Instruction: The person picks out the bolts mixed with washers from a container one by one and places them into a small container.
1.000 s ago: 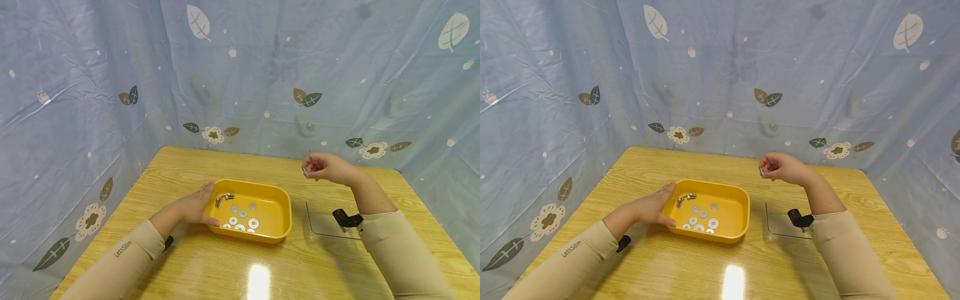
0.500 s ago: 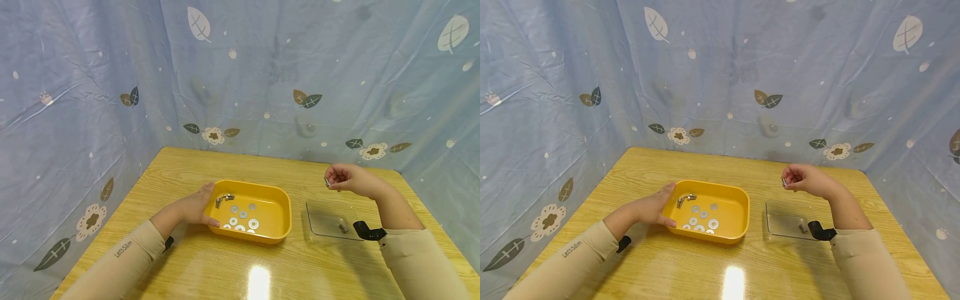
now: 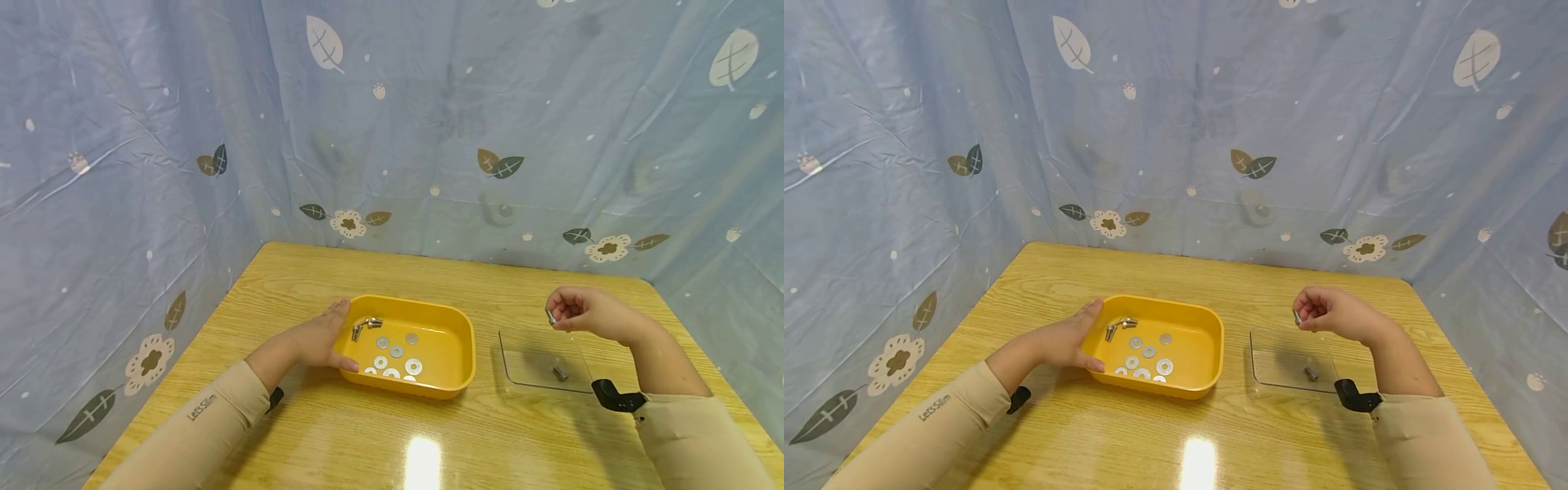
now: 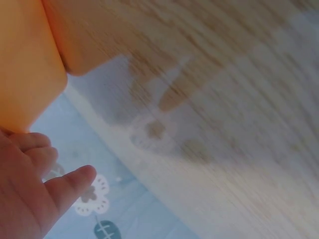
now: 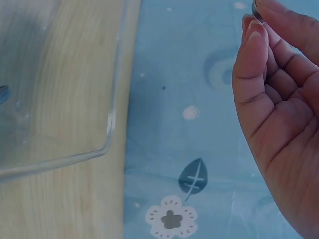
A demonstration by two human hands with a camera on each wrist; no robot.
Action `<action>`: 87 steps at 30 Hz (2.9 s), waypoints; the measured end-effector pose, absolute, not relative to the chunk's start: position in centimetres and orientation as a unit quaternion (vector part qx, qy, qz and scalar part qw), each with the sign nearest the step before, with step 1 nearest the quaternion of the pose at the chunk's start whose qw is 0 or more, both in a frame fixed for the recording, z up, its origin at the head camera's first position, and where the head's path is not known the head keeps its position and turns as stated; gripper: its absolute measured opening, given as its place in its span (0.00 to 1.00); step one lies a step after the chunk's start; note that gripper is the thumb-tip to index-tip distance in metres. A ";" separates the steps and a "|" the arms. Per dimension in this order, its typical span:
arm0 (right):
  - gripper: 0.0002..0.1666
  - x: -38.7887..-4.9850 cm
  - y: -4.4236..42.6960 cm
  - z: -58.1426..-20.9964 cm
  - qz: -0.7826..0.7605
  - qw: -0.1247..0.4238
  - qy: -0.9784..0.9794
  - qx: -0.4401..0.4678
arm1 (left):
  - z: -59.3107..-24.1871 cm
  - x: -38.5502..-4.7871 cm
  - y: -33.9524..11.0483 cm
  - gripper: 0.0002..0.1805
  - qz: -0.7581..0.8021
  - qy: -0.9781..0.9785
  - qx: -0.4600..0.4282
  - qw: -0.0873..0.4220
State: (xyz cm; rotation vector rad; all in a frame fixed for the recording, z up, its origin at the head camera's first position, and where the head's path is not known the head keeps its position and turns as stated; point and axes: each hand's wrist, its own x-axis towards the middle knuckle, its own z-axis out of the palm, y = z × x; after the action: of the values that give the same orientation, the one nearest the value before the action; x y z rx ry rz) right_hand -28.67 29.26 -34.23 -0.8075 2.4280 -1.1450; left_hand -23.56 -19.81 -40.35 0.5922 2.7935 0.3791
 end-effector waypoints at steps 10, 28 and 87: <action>0.13 -28.9 29.7 -36.3 -0.406 0.202 0.843 -0.289 | -40.6 -23.6 -19.8 0.68 0.129 0.962 0.205 0.126; 0.15 -29.1 29.4 -37.4 -0.401 0.235 0.836 -0.291 | -40.8 -23.7 -19.9 0.68 0.134 0.962 0.203 0.127; 0.12 -29.8 27.9 -36.0 -0.364 0.194 0.862 -0.294 | -40.8 -23.7 -19.8 0.68 0.123 0.963 0.206 0.120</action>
State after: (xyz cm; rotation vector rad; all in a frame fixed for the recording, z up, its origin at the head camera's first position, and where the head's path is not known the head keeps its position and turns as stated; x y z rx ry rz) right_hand -29.75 27.91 -36.04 -0.8259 2.4181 -1.0217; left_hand -23.68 -19.79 -40.75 0.6030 2.8151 0.3591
